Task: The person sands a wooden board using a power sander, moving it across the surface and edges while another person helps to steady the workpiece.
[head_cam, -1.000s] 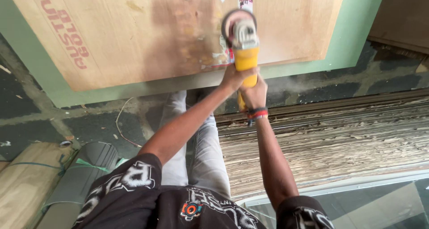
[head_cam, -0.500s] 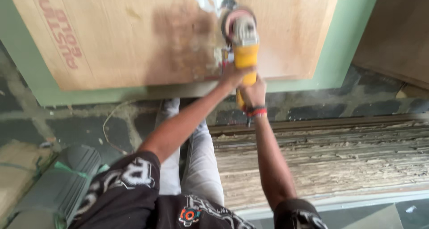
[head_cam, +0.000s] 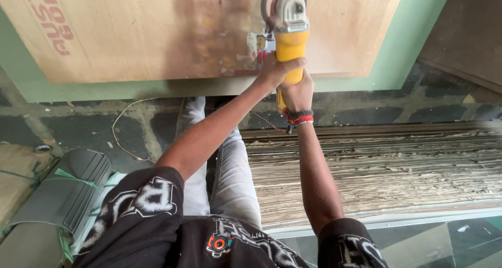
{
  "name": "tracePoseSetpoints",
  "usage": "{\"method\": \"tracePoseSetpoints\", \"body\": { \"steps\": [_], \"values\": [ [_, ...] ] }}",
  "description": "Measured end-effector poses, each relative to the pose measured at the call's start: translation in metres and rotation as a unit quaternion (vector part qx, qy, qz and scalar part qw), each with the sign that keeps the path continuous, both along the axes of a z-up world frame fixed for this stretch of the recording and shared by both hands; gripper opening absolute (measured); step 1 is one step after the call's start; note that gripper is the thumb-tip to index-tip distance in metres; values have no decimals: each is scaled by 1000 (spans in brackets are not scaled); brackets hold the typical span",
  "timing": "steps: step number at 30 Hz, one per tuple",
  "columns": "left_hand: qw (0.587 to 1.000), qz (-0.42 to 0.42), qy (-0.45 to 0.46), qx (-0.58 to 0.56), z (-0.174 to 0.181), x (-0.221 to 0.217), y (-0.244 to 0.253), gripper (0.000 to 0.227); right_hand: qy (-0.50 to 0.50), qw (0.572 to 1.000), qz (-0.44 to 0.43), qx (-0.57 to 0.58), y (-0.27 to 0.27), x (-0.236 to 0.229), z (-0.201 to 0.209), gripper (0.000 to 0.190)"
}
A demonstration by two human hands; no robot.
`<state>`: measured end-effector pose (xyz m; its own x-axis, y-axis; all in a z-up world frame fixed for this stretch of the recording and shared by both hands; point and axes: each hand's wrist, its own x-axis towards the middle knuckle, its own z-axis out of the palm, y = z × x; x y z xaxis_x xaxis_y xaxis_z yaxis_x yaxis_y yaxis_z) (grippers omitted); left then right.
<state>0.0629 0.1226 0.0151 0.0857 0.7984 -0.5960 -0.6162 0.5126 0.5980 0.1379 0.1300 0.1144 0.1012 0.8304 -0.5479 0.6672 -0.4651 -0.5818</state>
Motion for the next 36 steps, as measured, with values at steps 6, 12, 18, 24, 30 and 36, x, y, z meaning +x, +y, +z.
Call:
{"method": "tracePoseSetpoints", "body": {
  "steps": [6,12,18,24,30,36],
  "values": [
    [997,56,-33,35,-3,-22,13,48,16,998,45,43,19,-23,5,46],
    [996,-12,88,-15,-9,-16,5,45,-2,999,34,-4,1,-11,-7,41],
    [1000,-13,-18,5,9,-14,24,50,1,1000,-4,29,12,-1,-9,43],
    [998,-50,20,-33,7,-2,5,51,44,999,-15,6,-12,12,-11,40],
    [1000,-32,0,0,5,1,-7,47,37,998,-27,32,-23,12,-12,42],
    [999,-40,15,1,22,11,-70,42,43,999,-29,12,-76,22,0,42]
  ]
}}
